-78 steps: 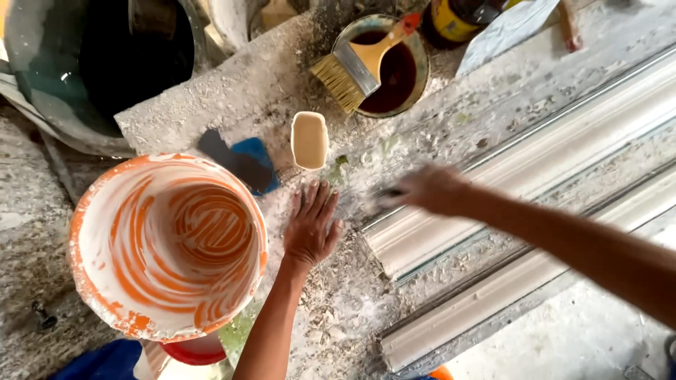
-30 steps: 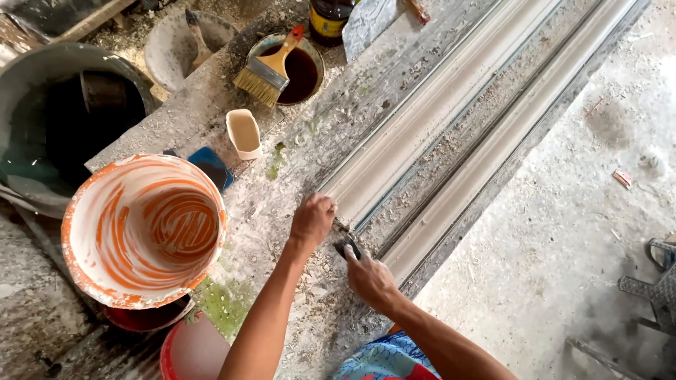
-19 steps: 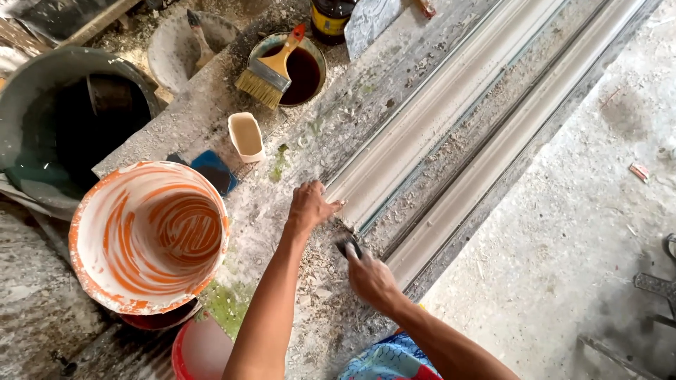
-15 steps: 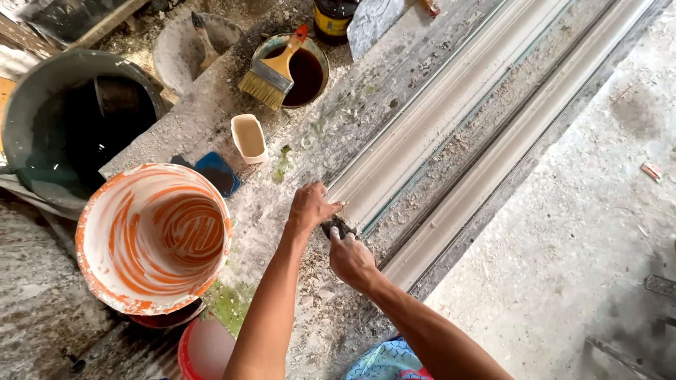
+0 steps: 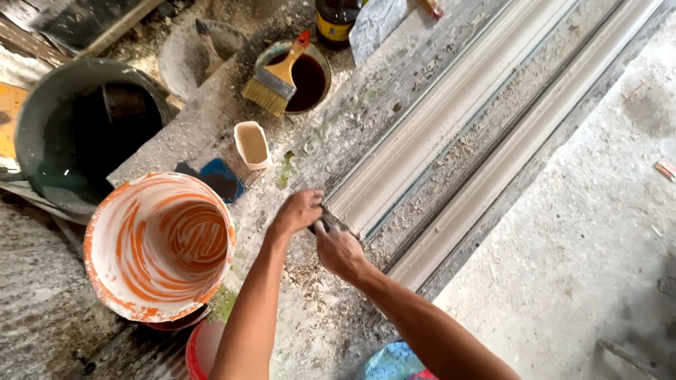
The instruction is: The person is using a scraper to clean and shape the edges of decorative plaster cornices on a workbench.
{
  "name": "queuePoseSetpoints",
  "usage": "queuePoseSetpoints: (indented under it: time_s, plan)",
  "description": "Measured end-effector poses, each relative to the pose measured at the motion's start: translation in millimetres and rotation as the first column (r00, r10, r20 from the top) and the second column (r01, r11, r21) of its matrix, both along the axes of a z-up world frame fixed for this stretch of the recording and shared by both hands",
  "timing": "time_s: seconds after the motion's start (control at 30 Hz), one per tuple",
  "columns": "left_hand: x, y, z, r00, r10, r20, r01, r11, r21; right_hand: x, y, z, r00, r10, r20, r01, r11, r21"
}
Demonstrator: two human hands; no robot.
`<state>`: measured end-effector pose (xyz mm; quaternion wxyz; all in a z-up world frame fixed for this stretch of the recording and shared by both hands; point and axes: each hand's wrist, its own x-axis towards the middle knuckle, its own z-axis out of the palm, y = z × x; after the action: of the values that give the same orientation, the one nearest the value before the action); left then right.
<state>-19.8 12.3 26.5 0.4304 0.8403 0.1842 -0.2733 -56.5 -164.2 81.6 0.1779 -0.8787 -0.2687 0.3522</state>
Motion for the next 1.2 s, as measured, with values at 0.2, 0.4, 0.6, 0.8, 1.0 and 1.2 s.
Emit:
queuePoseSetpoints:
  time_s: [0.2,0.4,0.6,0.8,1.0,1.2]
  plan:
    - [-34,-12,-22,0.890,-0.246,0.384,0.053,0.892,0.449,-68,-126,16,0.984,0.094,-0.150,-0.104,0.993,-0.061]
    - [-123,-65,22,0.706,-0.649,0.283,0.402,0.696,0.594,47,-222,22,0.839,0.489,0.238,-0.400,0.852,-0.339]
    - [-192,-61,-24,0.790,-0.464,0.401,0.307,0.865,0.396,117,-201,3,0.609,0.752,0.252,-0.581,0.640,-0.504]
    - [-197,-68,-33,0.788,-0.138,0.601,-0.228,0.840,0.491,76,-126,13,0.281,0.924,0.258,-0.803,0.374,-0.465]
    - [-201,-80,-26,0.828,-0.102,0.552,-0.198,0.867,0.458,144,-176,2,0.301,0.918,0.258,-0.789,0.392,-0.473]
    - [-198,-84,-30,0.837,-0.141,0.528,-0.164,0.857,0.488,83,-138,-13,0.268,0.920,0.286,-0.843,0.368,-0.393]
